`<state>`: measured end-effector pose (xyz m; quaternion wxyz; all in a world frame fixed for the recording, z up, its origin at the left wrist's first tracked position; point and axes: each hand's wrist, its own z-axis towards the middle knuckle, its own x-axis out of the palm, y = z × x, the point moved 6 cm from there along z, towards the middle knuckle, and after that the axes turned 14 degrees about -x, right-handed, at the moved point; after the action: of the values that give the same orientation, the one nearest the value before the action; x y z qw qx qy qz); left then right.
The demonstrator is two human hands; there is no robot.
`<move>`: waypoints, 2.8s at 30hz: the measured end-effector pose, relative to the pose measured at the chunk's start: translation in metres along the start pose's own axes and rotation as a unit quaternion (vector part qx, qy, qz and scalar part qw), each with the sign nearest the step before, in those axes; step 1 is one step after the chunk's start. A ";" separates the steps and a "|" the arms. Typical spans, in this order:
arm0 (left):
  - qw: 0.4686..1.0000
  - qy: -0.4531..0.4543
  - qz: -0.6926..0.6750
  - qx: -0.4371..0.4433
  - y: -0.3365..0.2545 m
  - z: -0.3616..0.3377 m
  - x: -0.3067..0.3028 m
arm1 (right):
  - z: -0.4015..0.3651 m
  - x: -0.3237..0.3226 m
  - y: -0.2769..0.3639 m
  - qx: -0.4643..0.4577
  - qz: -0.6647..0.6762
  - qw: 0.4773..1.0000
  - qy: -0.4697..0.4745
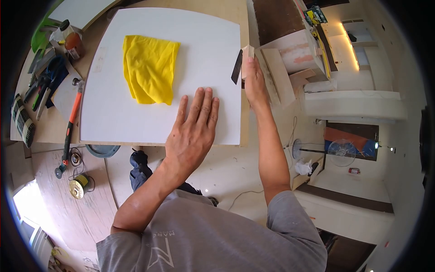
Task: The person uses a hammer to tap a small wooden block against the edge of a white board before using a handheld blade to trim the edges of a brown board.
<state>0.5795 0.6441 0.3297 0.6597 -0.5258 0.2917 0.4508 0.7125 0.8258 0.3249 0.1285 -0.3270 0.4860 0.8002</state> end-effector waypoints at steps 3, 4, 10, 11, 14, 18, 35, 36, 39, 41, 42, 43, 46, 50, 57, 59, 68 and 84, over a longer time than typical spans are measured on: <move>1.000 0.001 0.002 0.001 0.000 0.000 0.000 | 0.000 0.000 0.006 -0.008 0.009 1.000 0.003; 1.000 0.001 0.003 0.000 0.000 0.000 0.001 | 0.000 0.001 0.007 -0.017 0.014 1.000 0.005; 1.000 0.004 0.002 -0.001 0.001 0.000 0.002 | -0.002 0.001 -0.001 -0.009 -0.011 1.000 -0.002; 1.000 0.006 0.001 -0.001 0.001 0.000 0.002 | -0.003 0.001 0.000 -0.008 -0.017 1.000 -0.003; 1.000 0.006 0.005 -0.004 0.000 -0.001 0.003 | -0.006 0.000 0.006 -0.010 -0.035 0.999 -0.005; 1.000 0.009 0.006 -0.006 0.001 0.000 0.003 | -0.007 0.000 0.003 -0.014 -0.035 0.999 0.001; 1.000 -0.007 0.013 -0.011 0.000 -0.001 0.005 | -0.034 -0.001 0.018 -0.024 -0.024 0.999 0.002; 1.000 -0.006 0.018 -0.010 0.000 -0.001 0.005 | -0.036 -0.001 0.021 -0.030 -0.022 0.999 0.004; 1.000 -0.008 0.026 -0.010 -0.001 -0.002 0.006 | -0.045 0.000 0.028 -0.021 -0.016 1.000 0.003; 1.000 -0.014 0.025 -0.011 -0.001 -0.002 0.006 | -0.048 0.000 0.030 -0.004 -0.008 1.000 0.004; 1.000 -0.011 0.022 -0.011 0.000 -0.002 0.006 | -0.048 -0.001 0.031 0.004 -0.003 1.000 0.006; 1.000 -0.011 0.018 -0.011 0.000 -0.002 0.006 | -0.047 -0.002 0.031 0.009 0.001 1.000 0.006; 1.000 -0.006 0.011 -0.008 0.001 -0.001 0.005 | -0.043 -0.004 0.030 0.004 0.010 1.000 0.022; 1.000 0.003 0.005 -0.003 0.001 -0.002 0.004 | -0.021 -0.006 -0.023 0.040 0.057 0.997 -0.023; 1.000 0.003 0.005 0.001 0.001 -0.002 0.003 | 0.098 -0.008 -0.048 0.130 0.101 0.986 -0.034; 1.000 -0.005 0.000 -0.001 0.002 -0.002 0.003 | 0.123 -0.005 -0.063 0.138 0.107 0.984 -0.020; 1.000 -0.006 -0.012 0.004 0.004 -0.002 0.005 | 0.151 0.015 -0.072 0.136 0.128 0.982 -0.005; 1.000 -0.005 -0.007 0.004 0.003 -0.001 0.002 | 0.136 0.015 -0.062 0.097 0.113 0.989 0.001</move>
<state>0.5778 0.6436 0.3258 0.6666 -0.5229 0.2865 0.4473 0.6794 0.9723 0.3150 0.0684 -0.2566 0.5953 0.7583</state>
